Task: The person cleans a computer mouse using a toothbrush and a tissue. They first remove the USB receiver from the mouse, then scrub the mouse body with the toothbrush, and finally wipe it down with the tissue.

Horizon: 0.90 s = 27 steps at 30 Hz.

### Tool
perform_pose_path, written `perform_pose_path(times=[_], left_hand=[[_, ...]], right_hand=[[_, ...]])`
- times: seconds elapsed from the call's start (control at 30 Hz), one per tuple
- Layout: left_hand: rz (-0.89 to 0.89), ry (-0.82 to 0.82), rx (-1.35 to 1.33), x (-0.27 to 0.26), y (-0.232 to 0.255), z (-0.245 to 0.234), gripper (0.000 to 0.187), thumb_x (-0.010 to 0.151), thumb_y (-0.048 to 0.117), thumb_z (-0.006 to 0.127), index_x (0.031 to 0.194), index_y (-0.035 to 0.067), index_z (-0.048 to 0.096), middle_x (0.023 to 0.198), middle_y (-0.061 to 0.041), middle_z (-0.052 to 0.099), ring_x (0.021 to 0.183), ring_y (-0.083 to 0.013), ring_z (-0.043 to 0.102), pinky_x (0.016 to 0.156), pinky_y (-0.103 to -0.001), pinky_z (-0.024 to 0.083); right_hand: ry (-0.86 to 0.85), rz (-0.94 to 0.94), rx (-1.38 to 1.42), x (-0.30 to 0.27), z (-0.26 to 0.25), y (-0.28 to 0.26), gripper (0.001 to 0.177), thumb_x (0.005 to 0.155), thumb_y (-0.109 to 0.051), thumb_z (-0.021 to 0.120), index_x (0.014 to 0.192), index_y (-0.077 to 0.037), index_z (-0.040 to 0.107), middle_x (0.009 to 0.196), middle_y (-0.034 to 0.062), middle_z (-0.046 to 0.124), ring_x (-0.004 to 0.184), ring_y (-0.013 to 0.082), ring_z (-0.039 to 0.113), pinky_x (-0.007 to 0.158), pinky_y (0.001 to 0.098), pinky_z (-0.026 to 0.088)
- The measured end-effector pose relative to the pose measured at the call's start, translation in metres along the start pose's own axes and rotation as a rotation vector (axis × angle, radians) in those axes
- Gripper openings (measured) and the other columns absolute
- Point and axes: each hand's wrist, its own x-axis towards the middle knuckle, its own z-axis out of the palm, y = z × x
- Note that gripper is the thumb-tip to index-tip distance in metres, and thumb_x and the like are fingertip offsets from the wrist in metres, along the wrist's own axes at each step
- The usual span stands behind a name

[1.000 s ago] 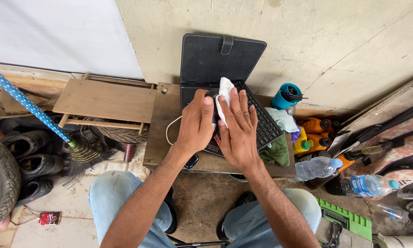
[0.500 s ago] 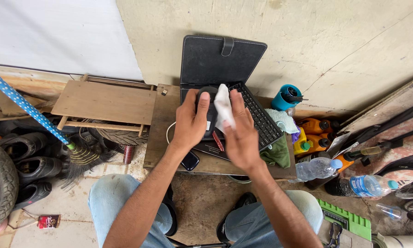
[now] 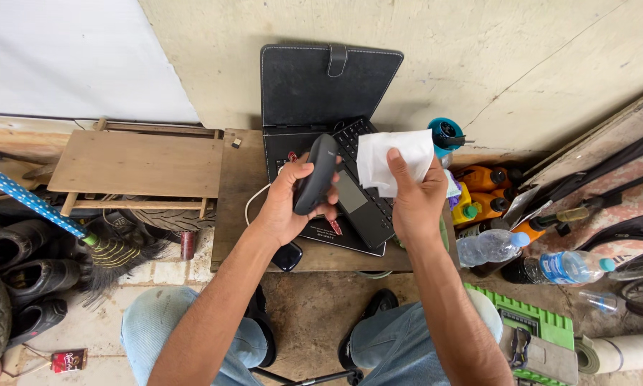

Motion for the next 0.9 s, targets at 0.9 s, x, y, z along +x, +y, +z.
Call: perform_pose_path(times=[0.9], left_hand=[[0.254,0.101,0.594,-0.016,0.003,0.007,0.095,0.096,0.076,0.003,0.152,0.009,0.039,0.142,-0.015,0.059,0.137,-0.0253,0.058,0.112,-0.037,0.049]], right_hand=[[-0.514,-0.712,-1.094,-0.058,0.044,0.027,0.052,0.106,-0.012,0.056,0.157,-0.009,0.046,0.168,0.0114,0.036,0.160,0.0355,0.025,0.131,0.0615,0.020]])
